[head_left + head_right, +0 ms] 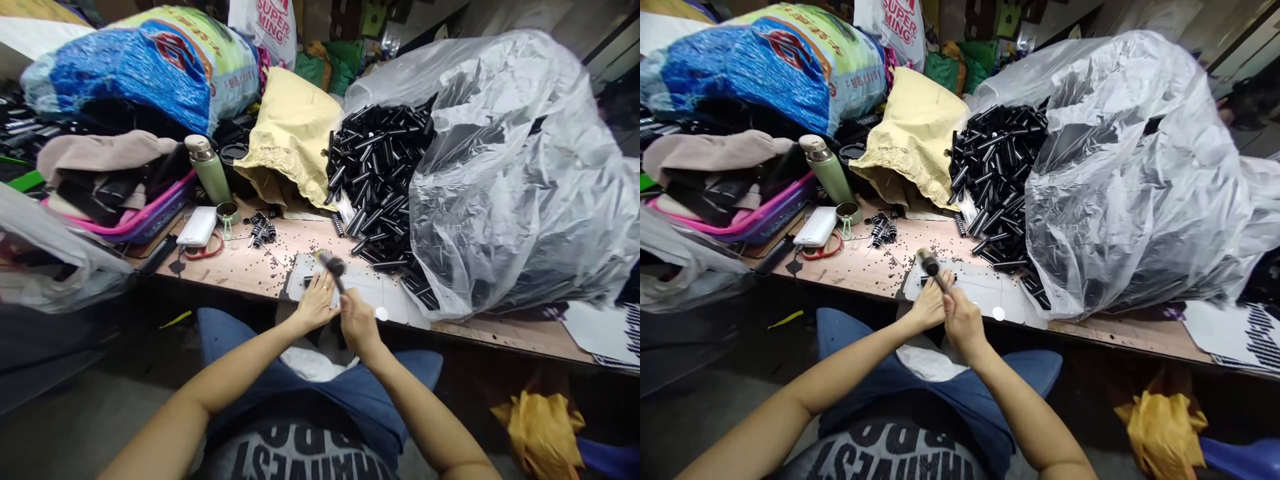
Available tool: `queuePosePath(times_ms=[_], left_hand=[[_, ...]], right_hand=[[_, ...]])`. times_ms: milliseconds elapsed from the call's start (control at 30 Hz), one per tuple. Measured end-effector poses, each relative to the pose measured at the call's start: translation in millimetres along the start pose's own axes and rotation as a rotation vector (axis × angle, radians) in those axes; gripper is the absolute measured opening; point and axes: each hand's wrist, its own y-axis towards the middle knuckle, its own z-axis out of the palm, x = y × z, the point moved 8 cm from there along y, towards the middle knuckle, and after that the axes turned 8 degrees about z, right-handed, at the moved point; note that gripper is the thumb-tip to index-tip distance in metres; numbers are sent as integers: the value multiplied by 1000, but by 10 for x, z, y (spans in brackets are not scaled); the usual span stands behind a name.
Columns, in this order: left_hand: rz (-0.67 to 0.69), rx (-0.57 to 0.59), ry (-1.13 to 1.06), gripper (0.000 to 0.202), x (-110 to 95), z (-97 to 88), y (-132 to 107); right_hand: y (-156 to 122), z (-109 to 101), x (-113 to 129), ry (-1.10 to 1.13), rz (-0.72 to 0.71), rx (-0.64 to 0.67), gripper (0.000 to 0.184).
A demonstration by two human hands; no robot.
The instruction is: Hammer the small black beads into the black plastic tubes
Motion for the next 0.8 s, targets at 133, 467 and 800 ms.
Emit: queuePosePath(times_ms=[133,467,800], left_hand=[[19,-5,-41,56,74,12,42],[-225,-59,-457,37,565,-330,386],[-774,-174,-368,24,2931,-672,1560]], right_hand=[[32,379,-23,-185,16,228,39],[291,-97,-1033,-379,168,-68,37],[213,89,-1069,-326,-120,-525,31]])
